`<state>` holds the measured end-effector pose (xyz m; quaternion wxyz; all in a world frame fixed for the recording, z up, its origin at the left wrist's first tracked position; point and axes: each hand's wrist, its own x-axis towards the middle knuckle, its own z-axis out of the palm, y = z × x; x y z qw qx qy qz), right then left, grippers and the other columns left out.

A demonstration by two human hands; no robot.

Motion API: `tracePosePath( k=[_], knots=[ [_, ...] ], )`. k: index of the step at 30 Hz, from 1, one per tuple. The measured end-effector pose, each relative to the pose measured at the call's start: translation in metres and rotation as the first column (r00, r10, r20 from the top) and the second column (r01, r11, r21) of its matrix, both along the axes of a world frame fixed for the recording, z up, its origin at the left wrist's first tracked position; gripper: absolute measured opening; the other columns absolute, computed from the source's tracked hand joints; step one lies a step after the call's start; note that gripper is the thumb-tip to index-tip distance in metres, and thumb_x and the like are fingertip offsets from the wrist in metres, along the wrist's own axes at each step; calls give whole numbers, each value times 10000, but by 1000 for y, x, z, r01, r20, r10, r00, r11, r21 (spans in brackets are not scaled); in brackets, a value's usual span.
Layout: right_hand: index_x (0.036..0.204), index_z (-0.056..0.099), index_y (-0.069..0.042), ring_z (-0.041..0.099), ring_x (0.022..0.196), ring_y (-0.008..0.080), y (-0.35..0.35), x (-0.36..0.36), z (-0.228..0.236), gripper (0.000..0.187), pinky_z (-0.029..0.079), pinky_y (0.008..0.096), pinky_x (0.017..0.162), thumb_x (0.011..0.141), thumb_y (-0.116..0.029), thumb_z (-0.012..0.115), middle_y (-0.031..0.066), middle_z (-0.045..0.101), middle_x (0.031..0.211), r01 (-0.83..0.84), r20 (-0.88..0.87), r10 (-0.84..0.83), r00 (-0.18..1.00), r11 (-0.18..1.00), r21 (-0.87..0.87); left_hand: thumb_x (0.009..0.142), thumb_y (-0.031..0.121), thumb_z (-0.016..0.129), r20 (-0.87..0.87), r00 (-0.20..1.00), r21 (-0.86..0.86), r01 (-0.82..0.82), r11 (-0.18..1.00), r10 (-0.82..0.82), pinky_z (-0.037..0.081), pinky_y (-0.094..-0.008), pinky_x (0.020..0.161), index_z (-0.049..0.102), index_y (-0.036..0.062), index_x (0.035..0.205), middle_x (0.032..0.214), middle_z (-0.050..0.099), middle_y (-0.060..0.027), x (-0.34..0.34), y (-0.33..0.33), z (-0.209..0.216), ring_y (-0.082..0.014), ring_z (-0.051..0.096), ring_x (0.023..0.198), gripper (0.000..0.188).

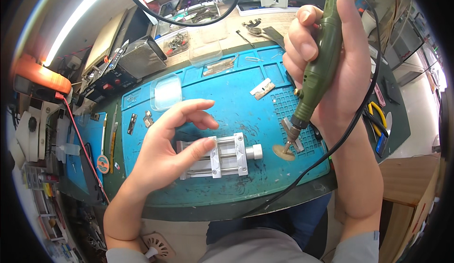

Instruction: The person uses a rotary tool to grind a small metal component, then switches to a screwdriver to tighten screws on a white mechanical assembly. They also use a brush to clean debris from the work area.

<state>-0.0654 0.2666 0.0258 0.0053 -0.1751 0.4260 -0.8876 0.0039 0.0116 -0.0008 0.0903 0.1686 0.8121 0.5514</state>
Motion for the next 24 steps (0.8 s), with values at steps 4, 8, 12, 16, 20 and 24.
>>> tracePosePath(
  k=[4,8,12,16,20,24],
  knots=[
    [934,578,-83,350,493,78,-2,1,2,543,302,231,448,1075,-571,387,-21,462,650,7,19,-7,1000,1000,-5,899,51,733,-73,997,-43,-5,999,2,433,-327,1008,559,2,1380,1047,669,-57,2,0,1,-141,602,1045,514],
    [939,585,-82,353,497,77,-2,0,0,543,302,231,449,1073,-572,393,-19,462,646,15,11,-15,1000,1000,0,935,43,689,-196,974,-34,-125,992,117,460,-319,964,607,9,1335,997,689,-45,-5,-6,-10,-131,624,984,410],
    [938,591,-81,352,498,75,0,-2,-3,546,299,229,450,1070,-575,400,-19,460,643,7,18,-7,1000,1000,-11,929,63,701,-180,975,-29,-138,990,131,471,-336,954,640,25,1305,986,714,-51,-5,-10,-9,-137,642,959,383],
    [934,593,-81,350,500,71,-1,-2,-3,545,296,225,451,1070,-574,404,-20,459,641,28,26,-28,999,1000,-1,895,81,738,-202,979,-89,10,996,-28,433,-337,1010,591,0,1357,1055,679,-66,-3,-6,-1,-160,609,1068,491],
    [933,589,-82,350,501,66,-2,-2,-2,541,295,223,450,1070,-572,404,-20,458,639,39,35,-39,999,999,1,857,73,778,-293,956,-133,-15,991,-24,462,-339,987,607,64,1361,1080,712,-48,0,0,-6,-161,640,1029,533],
    [929,583,-81,350,501,65,-2,-3,-4,544,294,222,448,1070,-574,402,-20,458,639,39,23,-39,999,999,8,923,48,703,-344,929,-61,-165,984,135,467,-322,958,644,38,1309,1019,730,-58,-6,-6,-12,-152,653,983,391]
  ],
)
